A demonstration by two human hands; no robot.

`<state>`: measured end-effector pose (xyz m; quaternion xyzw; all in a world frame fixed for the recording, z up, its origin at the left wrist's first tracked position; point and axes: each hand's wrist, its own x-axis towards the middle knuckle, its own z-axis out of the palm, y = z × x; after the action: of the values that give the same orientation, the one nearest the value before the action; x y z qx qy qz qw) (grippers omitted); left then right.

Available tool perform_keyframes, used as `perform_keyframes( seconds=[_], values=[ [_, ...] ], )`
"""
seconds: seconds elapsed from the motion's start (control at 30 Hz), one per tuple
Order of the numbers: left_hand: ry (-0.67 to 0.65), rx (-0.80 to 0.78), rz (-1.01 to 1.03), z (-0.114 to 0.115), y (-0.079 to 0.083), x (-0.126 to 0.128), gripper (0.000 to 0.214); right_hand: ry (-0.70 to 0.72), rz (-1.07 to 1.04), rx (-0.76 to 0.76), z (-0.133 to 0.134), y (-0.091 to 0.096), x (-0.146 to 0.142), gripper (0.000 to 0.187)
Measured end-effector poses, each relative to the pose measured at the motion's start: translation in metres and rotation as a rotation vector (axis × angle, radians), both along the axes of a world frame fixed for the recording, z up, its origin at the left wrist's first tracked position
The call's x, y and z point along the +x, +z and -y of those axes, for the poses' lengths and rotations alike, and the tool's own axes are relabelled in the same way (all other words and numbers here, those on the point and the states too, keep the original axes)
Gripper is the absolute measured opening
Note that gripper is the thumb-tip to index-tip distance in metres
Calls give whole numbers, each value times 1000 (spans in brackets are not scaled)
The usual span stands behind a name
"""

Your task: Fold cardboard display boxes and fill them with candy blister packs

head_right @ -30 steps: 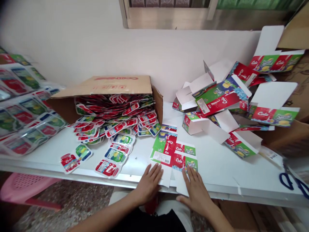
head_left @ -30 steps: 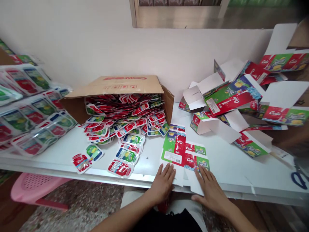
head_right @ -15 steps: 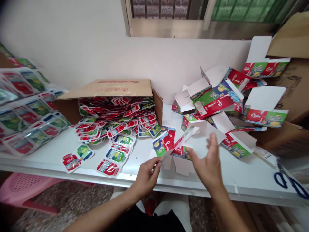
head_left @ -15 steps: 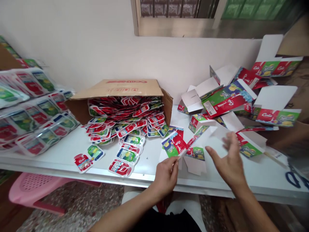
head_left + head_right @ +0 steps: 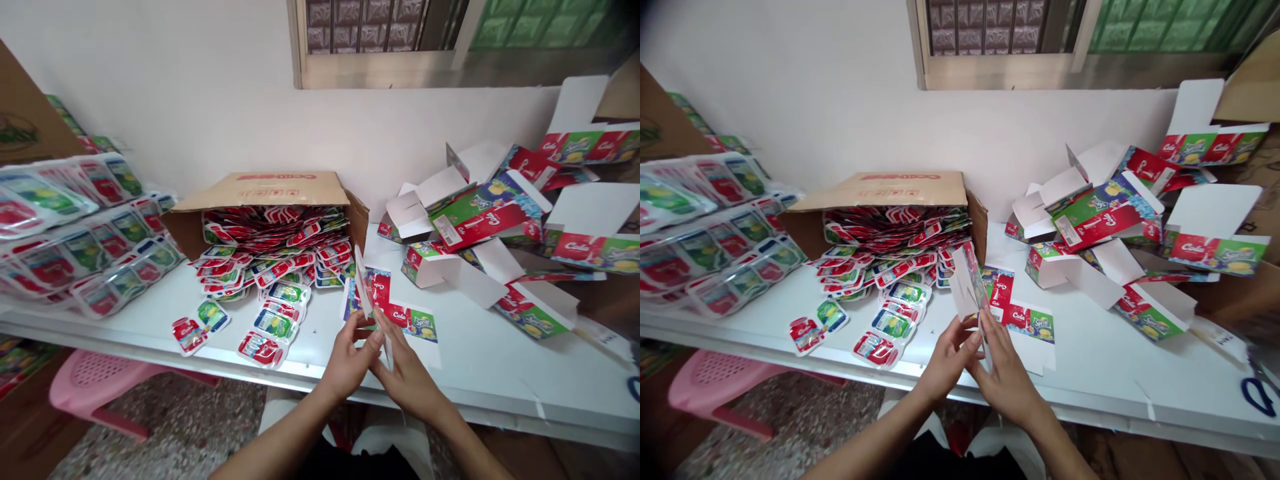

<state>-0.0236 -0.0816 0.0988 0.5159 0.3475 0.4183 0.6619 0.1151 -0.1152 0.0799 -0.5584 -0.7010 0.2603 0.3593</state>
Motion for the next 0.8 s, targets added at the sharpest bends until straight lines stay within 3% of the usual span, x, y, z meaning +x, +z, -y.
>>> perform_keyframes(
  seconds=[0.17, 0.33, 0.43, 0.53, 0.6, 0.7, 0.8],
  values=[
    [153, 230, -185, 6, -6, 1, 41, -15, -39, -67, 1, 0, 5, 66],
    [164, 227, -161, 1, -13, 0, 43, -24, -158, -104, 1, 11, 12, 64],
    [235, 376, -248, -7, -8, -12, 35, -318, -294, -168, 0, 24, 22, 53],
    [419, 774, -416, -17, 3, -32, 32, -683, -399, -140, 1, 38, 34, 54],
    [553, 1001, -524, -25, 11, -41, 32, -842, -432, -37, 3, 42, 39, 55],
    [647, 1156, -718, -29, 17, -41, 33, -932, -440, 50, 4, 35, 34, 57],
    [644, 1259, -875, -17, 14, -30, 32, -882, -424, 50, 2, 17, 19, 57]
  ],
)
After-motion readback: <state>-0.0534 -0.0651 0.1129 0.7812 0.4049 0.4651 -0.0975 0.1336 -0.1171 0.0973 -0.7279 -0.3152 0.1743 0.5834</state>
